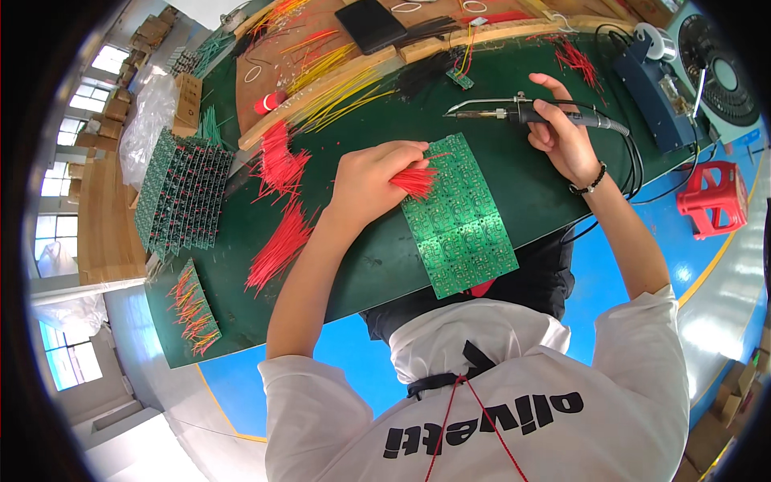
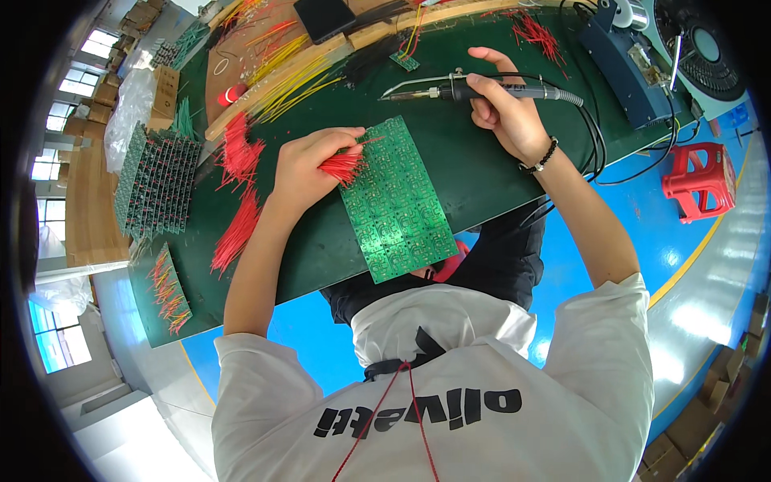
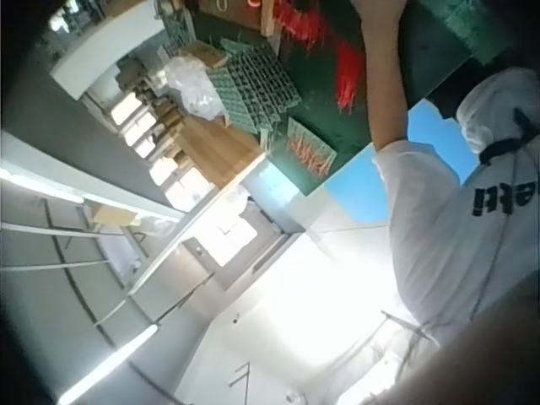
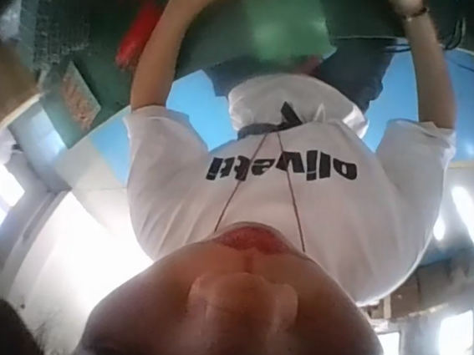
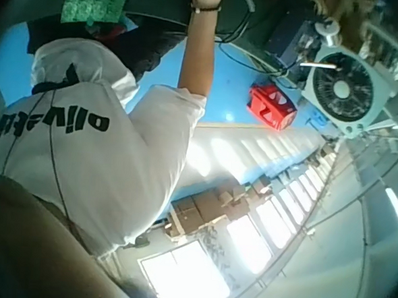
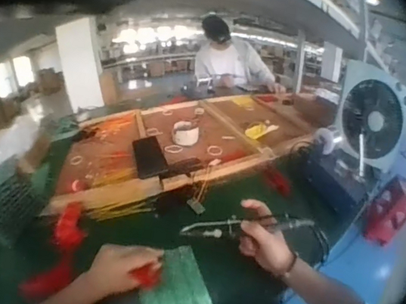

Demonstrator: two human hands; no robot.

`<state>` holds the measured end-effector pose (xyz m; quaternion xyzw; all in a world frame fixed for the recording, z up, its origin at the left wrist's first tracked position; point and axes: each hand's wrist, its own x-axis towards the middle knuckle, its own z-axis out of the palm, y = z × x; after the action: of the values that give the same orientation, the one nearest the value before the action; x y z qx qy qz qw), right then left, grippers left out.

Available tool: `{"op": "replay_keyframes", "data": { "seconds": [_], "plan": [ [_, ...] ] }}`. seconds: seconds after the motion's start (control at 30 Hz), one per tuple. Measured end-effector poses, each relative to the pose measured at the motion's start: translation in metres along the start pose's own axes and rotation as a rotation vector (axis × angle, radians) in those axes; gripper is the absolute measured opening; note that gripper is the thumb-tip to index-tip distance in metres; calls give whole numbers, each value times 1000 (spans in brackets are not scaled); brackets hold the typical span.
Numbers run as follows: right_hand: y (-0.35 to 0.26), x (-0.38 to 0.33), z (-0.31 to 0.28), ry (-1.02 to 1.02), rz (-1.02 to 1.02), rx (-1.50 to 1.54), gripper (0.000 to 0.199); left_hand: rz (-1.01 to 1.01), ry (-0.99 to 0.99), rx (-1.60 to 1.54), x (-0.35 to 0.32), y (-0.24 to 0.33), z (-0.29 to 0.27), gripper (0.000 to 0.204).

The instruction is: The person positions a circuit board on the table, gathers a bundle of wires, and solders the wires onto the circuit board using a soldering iron.

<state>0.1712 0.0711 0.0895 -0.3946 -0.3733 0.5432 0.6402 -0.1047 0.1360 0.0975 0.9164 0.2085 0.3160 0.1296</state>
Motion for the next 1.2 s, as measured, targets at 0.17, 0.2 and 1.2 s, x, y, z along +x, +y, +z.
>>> {"op": "replay_keyframes", "data": {
  "seconds": [0.17,0.2,1.2],
  "plan": [
    [4,-4,-5,29,-59,35,34,14,50,-9,3,3,12,12],
    [3,-5,-2,42,-78,-36,33,23,97,-10,2,4,13,13],
    [5,-11,-3,-2,-87,-159,37,-103,192,-44,-8,0,27,15]
  ]
}}
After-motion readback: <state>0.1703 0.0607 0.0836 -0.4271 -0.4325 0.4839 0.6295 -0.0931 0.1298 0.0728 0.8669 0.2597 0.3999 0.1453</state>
